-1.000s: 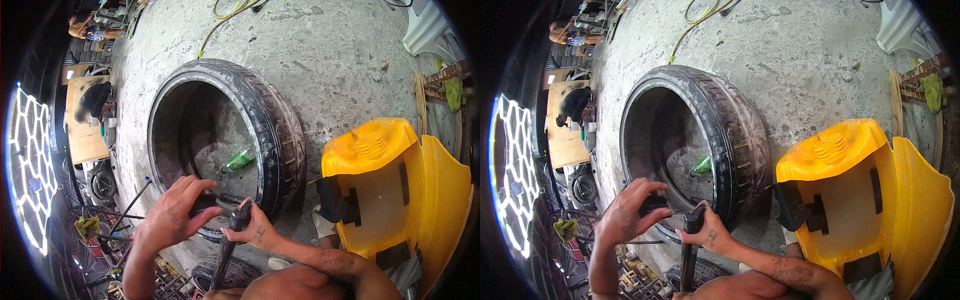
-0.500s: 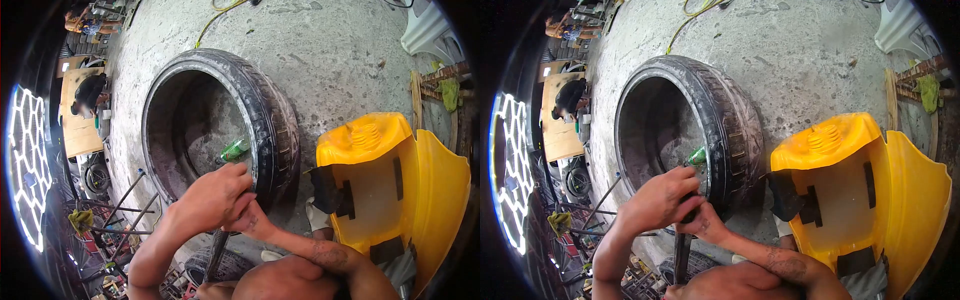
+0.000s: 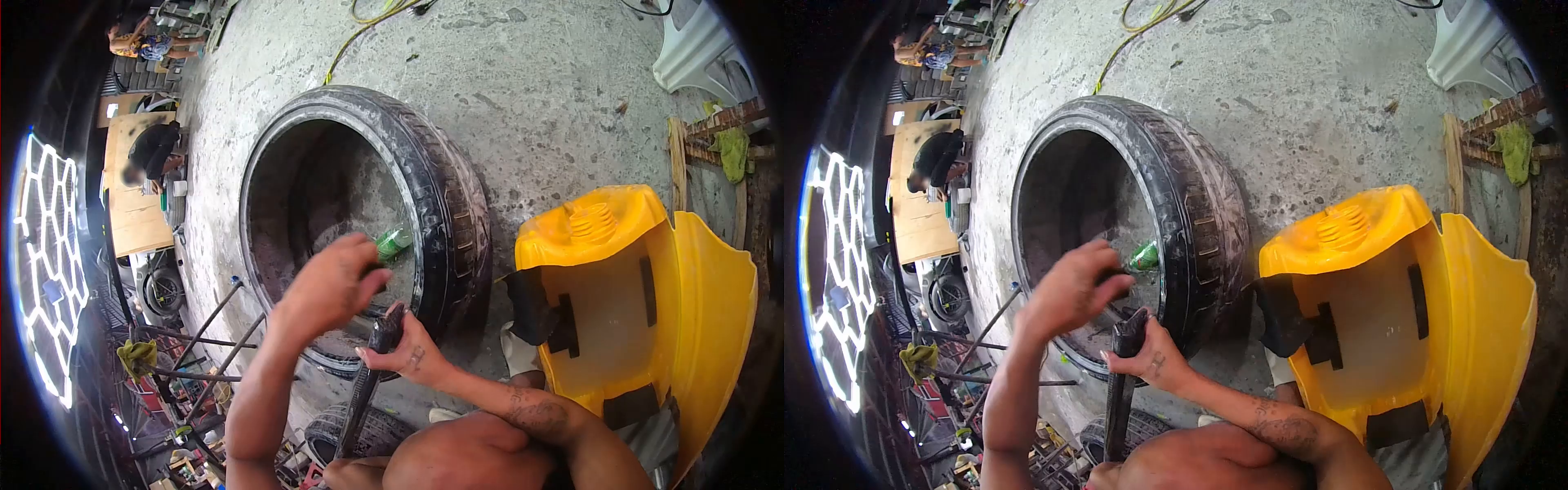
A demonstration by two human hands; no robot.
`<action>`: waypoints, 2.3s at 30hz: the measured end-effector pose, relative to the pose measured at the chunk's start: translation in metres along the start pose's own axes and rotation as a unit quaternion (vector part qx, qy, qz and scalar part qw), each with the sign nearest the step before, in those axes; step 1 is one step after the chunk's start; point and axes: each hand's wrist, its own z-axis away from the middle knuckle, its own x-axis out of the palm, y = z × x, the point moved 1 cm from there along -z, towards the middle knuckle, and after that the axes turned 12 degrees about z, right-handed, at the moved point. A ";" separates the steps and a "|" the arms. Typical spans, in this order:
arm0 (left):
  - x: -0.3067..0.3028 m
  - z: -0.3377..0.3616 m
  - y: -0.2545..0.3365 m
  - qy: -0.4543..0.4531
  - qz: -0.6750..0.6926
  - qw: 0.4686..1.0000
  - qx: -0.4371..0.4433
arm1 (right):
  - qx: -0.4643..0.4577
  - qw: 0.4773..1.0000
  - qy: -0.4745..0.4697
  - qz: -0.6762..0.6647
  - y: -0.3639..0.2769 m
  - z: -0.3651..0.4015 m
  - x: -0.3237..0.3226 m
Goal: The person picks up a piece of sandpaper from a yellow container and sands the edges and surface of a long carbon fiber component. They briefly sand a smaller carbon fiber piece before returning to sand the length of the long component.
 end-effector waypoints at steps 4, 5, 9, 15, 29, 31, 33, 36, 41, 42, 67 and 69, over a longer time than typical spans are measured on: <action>0.000 0.012 0.032 -0.006 0.010 1.000 0.029 | -0.021 0.999 0.003 -0.041 0.010 0.000 0.000; 0.011 0.012 0.035 -0.009 -0.002 0.999 0.051 | -0.032 0.999 -0.016 -0.015 0.012 -0.001 -0.002; -0.010 0.031 0.065 -0.097 -0.053 0.994 -0.009 | -0.069 0.994 -0.013 -0.082 0.011 0.005 -0.004; -0.032 0.058 0.042 0.023 0.025 0.999 -0.029 | -0.029 0.996 0.019 -0.082 0.001 0.000 0.004; 0.024 0.019 0.055 -0.097 -0.018 0.995 0.034 | -0.111 0.933 -0.057 -0.337 0.023 0.005 0.003; 0.031 0.016 0.047 -0.056 -0.041 0.997 0.035 | -0.034 0.921 -0.095 -0.377 0.010 0.008 -0.002; 0.032 0.015 0.041 -0.056 -0.031 0.997 0.034 | -0.093 0.982 -0.018 -0.161 0.002 0.008 -0.001; 0.019 0.022 0.056 -0.069 -0.030 0.997 0.024 | 0.005 0.951 -0.014 -0.308 0.010 0.003 0.004; 0.030 0.004 0.019 -0.017 -0.009 1.000 -0.015 | 0.018 0.993 -0.015 -0.115 0.002 0.004 -0.001; 0.022 0.005 0.006 0.004 0.007 0.999 -0.032 | 0.016 0.997 0.004 0.079 0.002 0.001 -0.004; 0.010 0.025 0.056 -0.059 -0.029 0.998 0.002 | -0.004 0.981 -0.041 -0.190 0.014 0.008 -0.002; 0.017 0.025 0.050 -0.064 -0.021 0.998 -0.009 | -0.042 0.994 -0.009 -0.099 0.016 0.006 -0.002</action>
